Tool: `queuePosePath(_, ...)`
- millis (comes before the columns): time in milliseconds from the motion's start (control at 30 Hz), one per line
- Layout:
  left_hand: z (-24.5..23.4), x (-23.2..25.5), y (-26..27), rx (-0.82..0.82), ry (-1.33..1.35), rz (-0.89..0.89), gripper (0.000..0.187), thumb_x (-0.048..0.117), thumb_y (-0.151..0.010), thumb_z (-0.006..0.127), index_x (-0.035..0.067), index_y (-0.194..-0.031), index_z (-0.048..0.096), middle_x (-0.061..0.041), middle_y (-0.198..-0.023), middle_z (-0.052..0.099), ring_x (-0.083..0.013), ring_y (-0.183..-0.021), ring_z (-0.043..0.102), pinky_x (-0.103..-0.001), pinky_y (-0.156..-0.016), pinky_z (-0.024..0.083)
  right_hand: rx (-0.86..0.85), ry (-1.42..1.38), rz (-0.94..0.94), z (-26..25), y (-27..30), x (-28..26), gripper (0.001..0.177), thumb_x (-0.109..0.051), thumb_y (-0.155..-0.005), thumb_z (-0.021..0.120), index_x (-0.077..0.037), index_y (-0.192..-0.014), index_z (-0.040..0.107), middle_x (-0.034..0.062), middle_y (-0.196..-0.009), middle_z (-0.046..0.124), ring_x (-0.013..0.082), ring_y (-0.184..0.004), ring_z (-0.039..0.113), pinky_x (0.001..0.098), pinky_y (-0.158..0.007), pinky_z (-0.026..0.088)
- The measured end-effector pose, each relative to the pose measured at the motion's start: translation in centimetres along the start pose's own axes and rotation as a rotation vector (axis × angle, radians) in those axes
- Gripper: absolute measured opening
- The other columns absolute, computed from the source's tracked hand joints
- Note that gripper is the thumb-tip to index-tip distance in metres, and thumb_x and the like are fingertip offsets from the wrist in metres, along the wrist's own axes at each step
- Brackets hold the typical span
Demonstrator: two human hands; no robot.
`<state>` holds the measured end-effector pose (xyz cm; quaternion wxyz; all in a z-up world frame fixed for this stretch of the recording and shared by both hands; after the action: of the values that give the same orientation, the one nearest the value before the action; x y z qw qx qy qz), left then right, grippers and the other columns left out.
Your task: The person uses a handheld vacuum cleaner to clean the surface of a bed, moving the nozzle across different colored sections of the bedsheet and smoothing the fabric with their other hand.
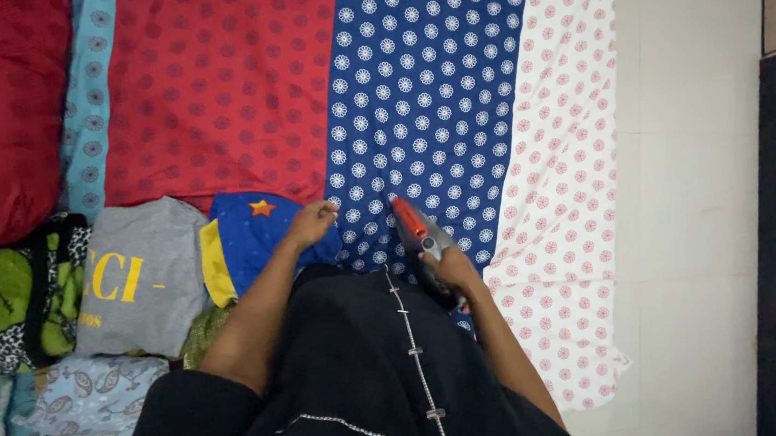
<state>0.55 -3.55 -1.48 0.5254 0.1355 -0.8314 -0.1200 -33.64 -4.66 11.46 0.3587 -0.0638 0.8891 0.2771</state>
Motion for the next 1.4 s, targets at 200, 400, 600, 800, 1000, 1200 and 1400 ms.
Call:
queuePosePath(200,-1.4,0.1,0.0,0.019,-0.028,0.005,0.029,0.025,-0.093,0.068,0.006,-0.114,0.072,-0.011,-0.1,0.076,-0.0225,-0.093,0.072,-0.036,-0.083,0.055,-0.078,0.054,0.291,-3.0,-1.5,1.2,0.068,-0.056,-0.09,0.068,0.009,-0.071,0.073,0.021,-0.059,0.067,0.0291,-0.053,0.069,0.0394,-0.054,0.053)
queuePosePath(400,-2.7,0.6,-0.9,0.028,0.004,0.113,0.027,0.022,-0.093,0.067,0.005,-0.113,0.072,-0.011,-0.099,0.077,-0.0204,-0.093,0.072,-0.034,-0.083,0.056,0.072,0.003,0.094,-4.0,-8.1,0.7,0.059,-0.053,-0.089,0.071,0.004,-0.074,0.071,0.0147,-0.061,0.067,0.0229,-0.054,0.066,0.039,-0.054,0.051)
queuePosePath(600,-2.6,1.1,-1.7,0.018,0.011,0.081,0.027,0.019,-0.093,0.068,0.005,-0.115,0.071,-0.01,-0.097,0.074,-0.018,-0.089,0.069,-0.033,-0.079,0.055,0.076,-0.391,0.201,-0.8,-13.9,2.2,0.053,-0.041,-0.094,0.072,0.005,-0.069,0.063,0.0117,-0.058,0.062,0.0213,-0.046,0.06,0.0375,-0.046,0.048)
queuePosePath(800,-1.8,0.4,-0.6,-0.008,0.017,0.057,0.026,0.018,-0.093,0.065,0.005,-0.115,0.072,-0.007,-0.091,0.074,-0.0161,-0.082,0.069,-0.033,-0.075,0.055,-0.038,-0.56,0.268,1.0,-12.0,2.7,0.044,-0.033,-0.095,0.071,-0.002,-0.067,0.056,0.0079,-0.055,0.055,0.0196,-0.042,0.053,0.0375,-0.039,0.043)
queuePosePath(1000,-0.4,1.3,-1.0,-0.02,0.019,0.097,0.026,0.02,-0.093,0.068,0.005,-0.114,0.072,-0.007,-0.089,0.073,-0.016,-0.08,0.068,-0.033,-0.072,0.054,-0.095,-0.357,0.308,1.3,-7.0,2.7,0.05,-0.038,-0.095,0.07,0.001,-0.065,0.059,0.0085,-0.052,0.057,0.0185,-0.041,0.058,0.0357,-0.04,0.045)
queuePosePath(1200,1.1,2.1,-2.1,-0.049,0.041,0.089,0.026,0.021,-0.094,0.067,0.007,-0.115,0.072,-0.007,-0.09,0.071,-0.0153,-0.08,0.067,-0.032,-0.071,0.054,-0.145,-0.422,0.35,1.7,-1.6,3.7,0.049,-0.041,-0.092,0.073,-0.001,-0.068,0.058,0.008,-0.053,0.056,0.0198,-0.04,0.055,0.0368,-0.039,0.043)
queuePosePath(1400,1.1,2.7,-2.4,-0.083,0.041,0.05,0.025,0.021,-0.094,0.066,0.007,-0.114,0.072,-0.005,-0.086,0.07,-0.0146,-0.075,0.066,-0.032,-0.068,0.054,-0.06,-0.253,0.386,-1.5,-3.2,2.0,0.045,-0.042,-0.089,0.075,-0.003,-0.07,0.066,0.0079,-0.056,0.062,0.0161,-0.044,0.059,0.0318,-0.043,0.044)
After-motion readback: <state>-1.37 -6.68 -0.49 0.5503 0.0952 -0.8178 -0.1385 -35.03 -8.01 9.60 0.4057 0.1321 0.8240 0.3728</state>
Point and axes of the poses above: each hand's wrist, its own y-axis away from the middle knuckle, its own z-axis out of the palm, x = y × z, the point moved 6 cm from there along -y, towards the middle knuckle
